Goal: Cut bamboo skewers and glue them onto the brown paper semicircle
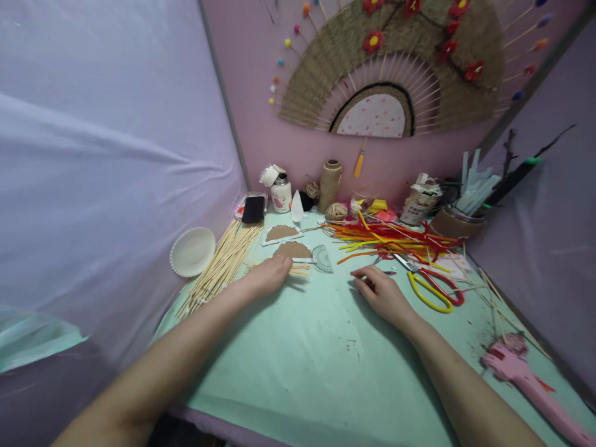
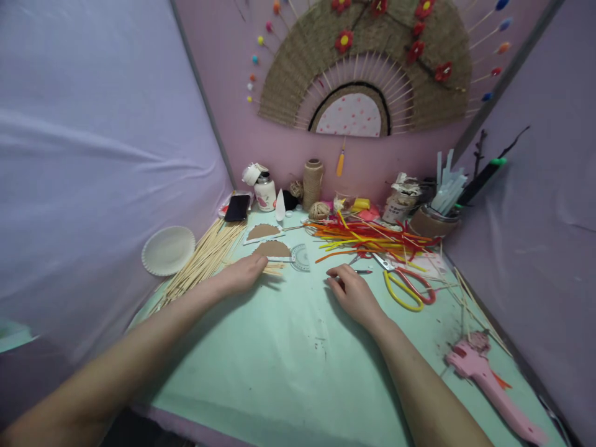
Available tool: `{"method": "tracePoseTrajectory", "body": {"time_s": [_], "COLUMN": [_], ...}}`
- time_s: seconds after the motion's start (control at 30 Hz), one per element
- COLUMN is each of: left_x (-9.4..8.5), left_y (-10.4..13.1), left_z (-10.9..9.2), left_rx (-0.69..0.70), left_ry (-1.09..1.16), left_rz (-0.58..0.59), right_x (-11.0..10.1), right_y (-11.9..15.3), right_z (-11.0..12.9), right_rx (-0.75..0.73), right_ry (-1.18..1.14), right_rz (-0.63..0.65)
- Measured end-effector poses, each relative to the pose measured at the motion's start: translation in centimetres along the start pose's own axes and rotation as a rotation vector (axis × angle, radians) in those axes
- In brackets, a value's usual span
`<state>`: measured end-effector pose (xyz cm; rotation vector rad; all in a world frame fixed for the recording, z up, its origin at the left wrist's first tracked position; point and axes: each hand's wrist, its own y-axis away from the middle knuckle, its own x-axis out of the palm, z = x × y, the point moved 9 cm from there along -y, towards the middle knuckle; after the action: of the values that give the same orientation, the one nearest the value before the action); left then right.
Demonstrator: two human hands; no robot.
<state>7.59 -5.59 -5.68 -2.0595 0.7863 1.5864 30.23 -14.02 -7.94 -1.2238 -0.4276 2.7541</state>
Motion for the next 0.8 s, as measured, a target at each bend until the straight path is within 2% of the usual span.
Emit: {"method": "tracePoseTrajectory", "body": {"time_s": [0.07, 0.13, 0.17, 0.2, 0.23, 0.27, 0.37, 0.43, 0.5, 0.6, 0.7, 0.8], "left_x": [-2.4, -5.9, -6.8, -6.9, -6.3, -5.3, -1.5, 0.8, 2.2, 2.5, 1.3, 0.4], "left_y": [1.0, 3.0, 4.1, 4.9, 5.3, 5.3, 4.3, 3.3, 2.5, 2.0, 2.1, 2.3], "left_z": [0.0, 0.9, 1.7, 2.5, 3.1, 3.5, 4.4, 4.2, 3.6, 3.0, 3.1, 3.2], "left_rx": [-0.031, -0.063, -0.07, -0.071, -0.078, -0.1, -0.224, -0.257, -0.249, -0.221, -0.177, -0.124], "left_ry": [0.143, 0.53, 0.738, 0.927, 1.075, 1.182, 1.322, 1.349, 1.365, 1.413, 1.48, 1.645], "left_rz": [-0.168, -0.558, -0.742, -0.87, -0.933, -0.952, -0.889, -0.795, -0.714, -0.673, -0.711, -0.728], "right_x": [-0.3, -0.3, -0.1, 0.2, 0.8, 1.6, 4.6, 6.6, 8.4, 10.5, 11.4, 11.7], "right_y": [-0.2, -0.8, -1.3, -2.0, -2.8, -3.7, -6.9, -9.3, -11.2, -13.0, -13.7, -14.0], "right_z": [0.3, 1.0, 1.5, 2.1, 2.8, 3.6, 6.0, 7.0, 7.5, 7.7, 7.7, 7.4], "right_rx": [-0.002, -0.004, -0.009, -0.018, -0.032, -0.049, -0.111, -0.124, -0.122, -0.113, -0.111, -0.091], "right_ry": [0.011, 0.031, 0.045, 0.062, 0.082, 0.104, 0.171, 0.221, 0.27, 0.334, 0.379, 0.414], "right_rz": [-0.015, -0.019, -0.008, 0.012, 0.044, 0.08, 0.191, 0.222, 0.254, 0.302, 0.322, 0.329]}}
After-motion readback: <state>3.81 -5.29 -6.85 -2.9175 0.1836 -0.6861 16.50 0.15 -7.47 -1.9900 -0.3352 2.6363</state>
